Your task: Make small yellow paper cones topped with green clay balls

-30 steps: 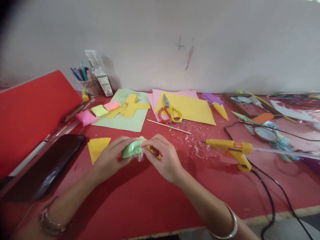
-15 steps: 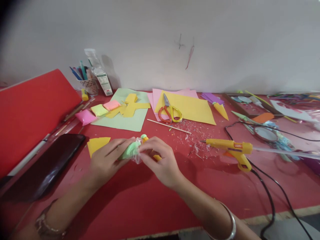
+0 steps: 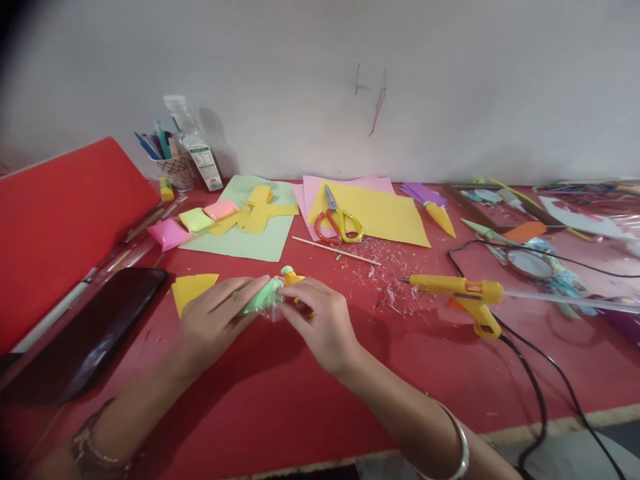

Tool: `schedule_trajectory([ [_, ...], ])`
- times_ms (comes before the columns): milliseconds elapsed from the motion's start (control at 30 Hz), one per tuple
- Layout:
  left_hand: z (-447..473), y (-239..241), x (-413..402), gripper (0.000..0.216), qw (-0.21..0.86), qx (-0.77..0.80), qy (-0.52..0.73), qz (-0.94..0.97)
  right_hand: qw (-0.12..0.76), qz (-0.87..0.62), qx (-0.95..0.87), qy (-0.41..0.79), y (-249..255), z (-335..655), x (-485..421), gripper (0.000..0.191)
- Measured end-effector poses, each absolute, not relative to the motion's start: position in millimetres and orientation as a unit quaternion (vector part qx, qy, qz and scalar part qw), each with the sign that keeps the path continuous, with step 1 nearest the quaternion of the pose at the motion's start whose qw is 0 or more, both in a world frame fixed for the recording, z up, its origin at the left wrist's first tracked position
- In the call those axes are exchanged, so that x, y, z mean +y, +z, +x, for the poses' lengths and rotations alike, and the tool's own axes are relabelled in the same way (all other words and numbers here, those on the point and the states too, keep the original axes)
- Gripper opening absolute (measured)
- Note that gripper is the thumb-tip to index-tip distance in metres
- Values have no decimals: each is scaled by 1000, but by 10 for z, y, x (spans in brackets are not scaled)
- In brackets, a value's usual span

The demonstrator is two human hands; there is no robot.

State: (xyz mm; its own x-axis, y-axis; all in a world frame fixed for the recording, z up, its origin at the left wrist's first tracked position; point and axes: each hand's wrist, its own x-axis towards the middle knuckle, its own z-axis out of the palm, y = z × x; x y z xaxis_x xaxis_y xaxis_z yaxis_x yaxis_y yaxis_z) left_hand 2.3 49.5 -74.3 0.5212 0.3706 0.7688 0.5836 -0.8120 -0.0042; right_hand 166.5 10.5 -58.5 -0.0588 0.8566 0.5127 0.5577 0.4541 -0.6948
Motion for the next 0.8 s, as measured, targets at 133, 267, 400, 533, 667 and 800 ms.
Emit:
schedule_trajectory([
  [133, 27, -731, 504, 22, 127, -278, -411, -859, 481, -502, -700, 167, -568, 1662, 83, 7],
  [267, 10, -718, 519, 23, 111, -285, -415, -857, 510, -511, -649, 239, -571, 1653, 68, 9],
  [400, -31, -696, 537, 26, 60, -331, -419, -844, 565, -511, -567, 313, -556, 1648, 87, 8],
  [533, -102, -666, 565, 29, 12, -385, -419, -822, 604, -502, -498, 368, -522, 1659, 116, 8],
  [667, -155, -654, 622, 31, 6, -473, -379, -795, 614, -494, -472, 395, -524, 1679, 146, 6],
  [800, -142, -669, 664, 29, 3, -571, -255, -781, 609, -498, -461, 411, -540, 1692, 173, 6],
])
